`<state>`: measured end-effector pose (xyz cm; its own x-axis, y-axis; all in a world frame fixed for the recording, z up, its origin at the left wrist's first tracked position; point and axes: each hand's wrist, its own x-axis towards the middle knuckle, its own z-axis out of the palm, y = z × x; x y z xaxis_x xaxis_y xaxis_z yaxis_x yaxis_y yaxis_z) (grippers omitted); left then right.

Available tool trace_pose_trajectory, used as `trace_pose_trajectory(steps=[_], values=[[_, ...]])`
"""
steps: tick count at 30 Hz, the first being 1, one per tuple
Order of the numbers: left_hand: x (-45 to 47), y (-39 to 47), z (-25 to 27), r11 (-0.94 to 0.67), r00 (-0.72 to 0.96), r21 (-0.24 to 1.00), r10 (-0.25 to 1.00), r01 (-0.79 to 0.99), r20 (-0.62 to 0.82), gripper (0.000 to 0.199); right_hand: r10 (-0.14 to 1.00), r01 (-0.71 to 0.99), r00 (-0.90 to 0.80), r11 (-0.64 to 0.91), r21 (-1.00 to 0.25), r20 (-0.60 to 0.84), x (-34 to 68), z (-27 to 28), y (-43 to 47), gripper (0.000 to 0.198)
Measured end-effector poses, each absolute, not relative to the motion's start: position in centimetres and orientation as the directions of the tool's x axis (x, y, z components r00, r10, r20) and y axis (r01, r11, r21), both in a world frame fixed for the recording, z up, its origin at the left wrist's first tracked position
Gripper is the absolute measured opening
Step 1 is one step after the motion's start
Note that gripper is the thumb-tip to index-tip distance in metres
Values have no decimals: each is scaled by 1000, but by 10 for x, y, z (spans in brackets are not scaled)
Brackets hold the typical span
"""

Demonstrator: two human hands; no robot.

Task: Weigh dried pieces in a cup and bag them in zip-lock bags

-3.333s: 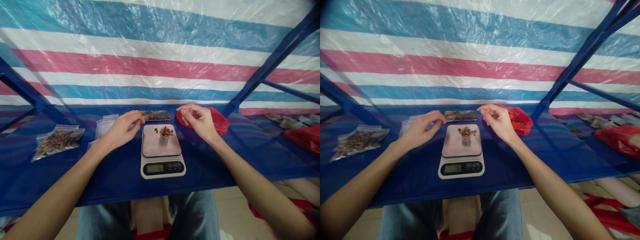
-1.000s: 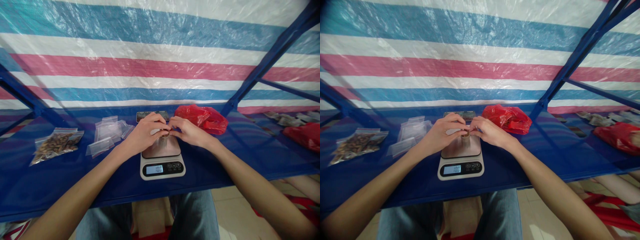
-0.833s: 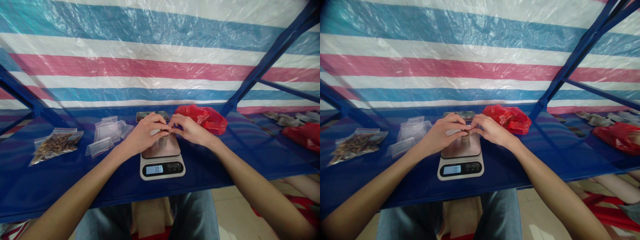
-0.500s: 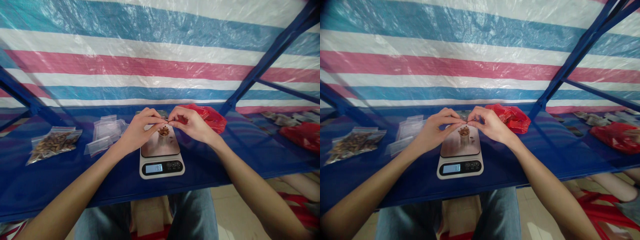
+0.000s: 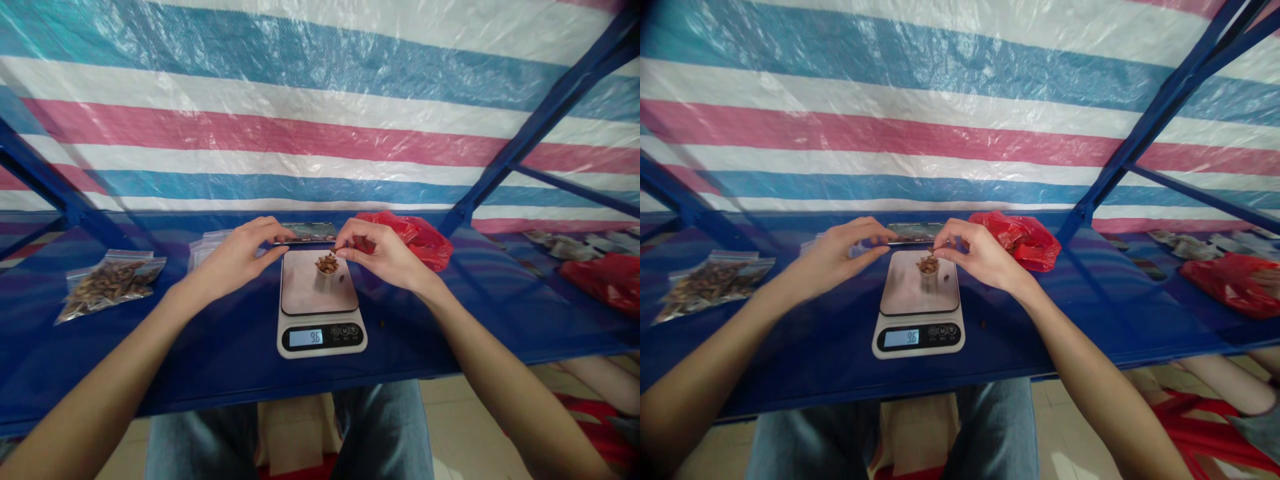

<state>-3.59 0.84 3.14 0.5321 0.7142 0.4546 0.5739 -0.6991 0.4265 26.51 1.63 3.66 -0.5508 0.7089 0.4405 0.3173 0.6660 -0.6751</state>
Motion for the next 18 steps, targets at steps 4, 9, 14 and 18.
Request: trace_pose_trajectory(steps=[4,9,14,18], values=[[-104,-2,24,-524,426,442,851,728,308,23,743,362,-523,637,-680,418,274,38,17,16],[-146,-29,5,-441,413,358,897,823,155,28,747,357,-534,624,-695,396,277,33,22,20],[-114,-27,2,-451,391,222,881,865,267,28,739,348,-543,630,-694,398,275,28,25,17],[-78,-9,4,-440,421,27,873,897,245,24,758,344,-518,609,-715,396,276,27,25,20]])
